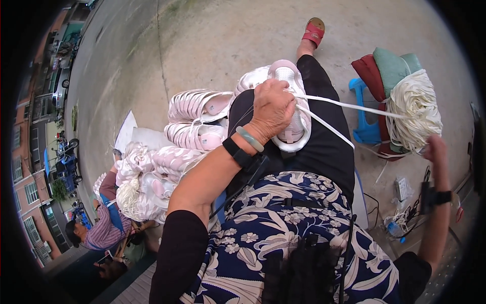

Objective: The recorder is lacing white athletic shoes manually.

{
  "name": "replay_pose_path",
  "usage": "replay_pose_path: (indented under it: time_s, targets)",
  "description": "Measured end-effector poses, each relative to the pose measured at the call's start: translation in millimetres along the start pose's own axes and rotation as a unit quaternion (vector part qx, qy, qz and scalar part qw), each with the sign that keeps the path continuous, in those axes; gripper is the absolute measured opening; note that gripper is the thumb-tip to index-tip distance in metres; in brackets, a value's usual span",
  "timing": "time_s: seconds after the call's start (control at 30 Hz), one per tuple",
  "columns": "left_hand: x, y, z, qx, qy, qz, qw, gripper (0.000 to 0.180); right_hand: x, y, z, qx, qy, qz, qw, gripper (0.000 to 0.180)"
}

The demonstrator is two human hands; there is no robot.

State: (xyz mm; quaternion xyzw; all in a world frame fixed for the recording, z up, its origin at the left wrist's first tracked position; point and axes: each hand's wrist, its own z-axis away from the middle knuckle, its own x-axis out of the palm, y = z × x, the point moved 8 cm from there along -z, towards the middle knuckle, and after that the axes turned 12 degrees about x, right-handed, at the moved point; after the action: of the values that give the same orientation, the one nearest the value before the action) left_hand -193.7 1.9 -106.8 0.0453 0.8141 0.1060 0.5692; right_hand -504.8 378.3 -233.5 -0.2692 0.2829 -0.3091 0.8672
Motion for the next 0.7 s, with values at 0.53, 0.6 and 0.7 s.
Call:
replay_pose_path:
  time_s: [0.53, 0.6, 0.7]
  targets:
    - [34.6, -22.0, 11.8, -0.045, 0.017, 0.070, 0.996, 0.013, 344.3, -120.6, 66.3, -0.015, -0.287, -0.122, 0.950, 0.010]
    - [38.2, -22.3, 13.6, -0.060, -0.017, 0.063, 0.996, 0.014, 353.3, -121.6, 63.6, -0.019, -0.281, -0.159, 0.946, 0.007]
    - [41.8, -24.4, 17.7, -0.072, -0.019, 0.078, 0.994, 0.016, 361.5, -122.6, 58.7, -0.029, -0.288, -0.214, 0.933, 0.006]
